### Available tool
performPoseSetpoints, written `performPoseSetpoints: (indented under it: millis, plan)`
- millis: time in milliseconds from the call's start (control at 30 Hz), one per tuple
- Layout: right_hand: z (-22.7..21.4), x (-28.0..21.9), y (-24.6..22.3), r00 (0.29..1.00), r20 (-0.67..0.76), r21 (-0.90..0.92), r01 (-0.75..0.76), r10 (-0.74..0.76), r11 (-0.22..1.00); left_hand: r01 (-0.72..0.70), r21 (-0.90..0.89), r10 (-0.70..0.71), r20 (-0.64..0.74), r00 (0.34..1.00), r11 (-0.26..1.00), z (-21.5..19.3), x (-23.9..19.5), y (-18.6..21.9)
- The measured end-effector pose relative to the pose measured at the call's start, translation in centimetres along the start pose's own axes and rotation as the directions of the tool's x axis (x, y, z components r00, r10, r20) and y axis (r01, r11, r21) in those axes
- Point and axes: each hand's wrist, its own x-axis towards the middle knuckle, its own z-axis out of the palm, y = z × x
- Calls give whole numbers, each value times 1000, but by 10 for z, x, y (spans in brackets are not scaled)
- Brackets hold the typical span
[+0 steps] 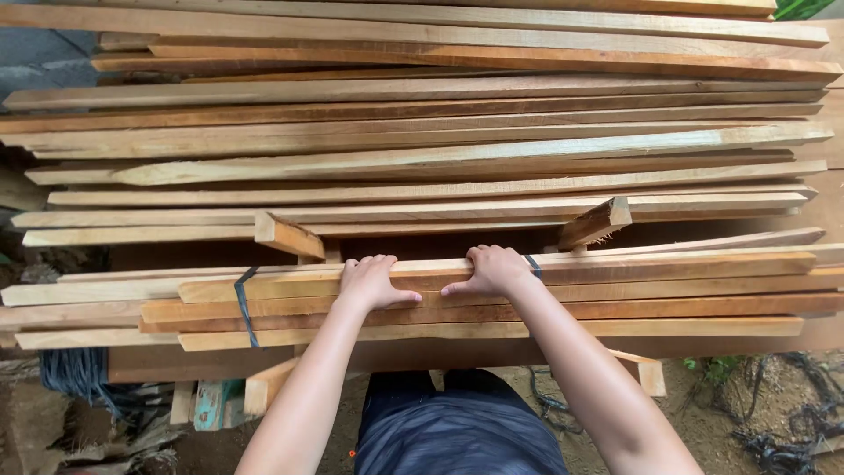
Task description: The person lifts a bundle of thin wooden planks tied with black straps from a large stack and places it onto a wooden workbench. They then proceed to pick up individual planks from the remaining stack and arrange them on the workbench.
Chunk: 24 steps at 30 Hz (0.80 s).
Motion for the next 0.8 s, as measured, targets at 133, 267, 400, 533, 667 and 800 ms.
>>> performPoseSetpoints:
  millis: [133,267,400,533,667,800]
  plan:
    - [7,-36,-9,992,-120,-94,21,-32,995,-29,25,32,-148,988,999,25,-28,4]
    - [15,-58,-12,977,-201,-49,64,-72,997,-37,66,53,-259,964,997,42,-45,3]
    - [20,-60,-11,967,-241,-99,58,-80,993,-63,111,86,-213,973,992,34,-41,1]
    - [14,-57,-11,978,-183,-88,84,-99,993,-106,79,107,-4,994,991,1,-38,3]
    - [0,-50,-7,995,-45,-69,83,-86,994,-179,119,168,100,981,977,9,-5,-9]
    - [1,-61,-11,994,-91,14,64,-62,998,-190,141,184,58,981,972,15,-12,-13]
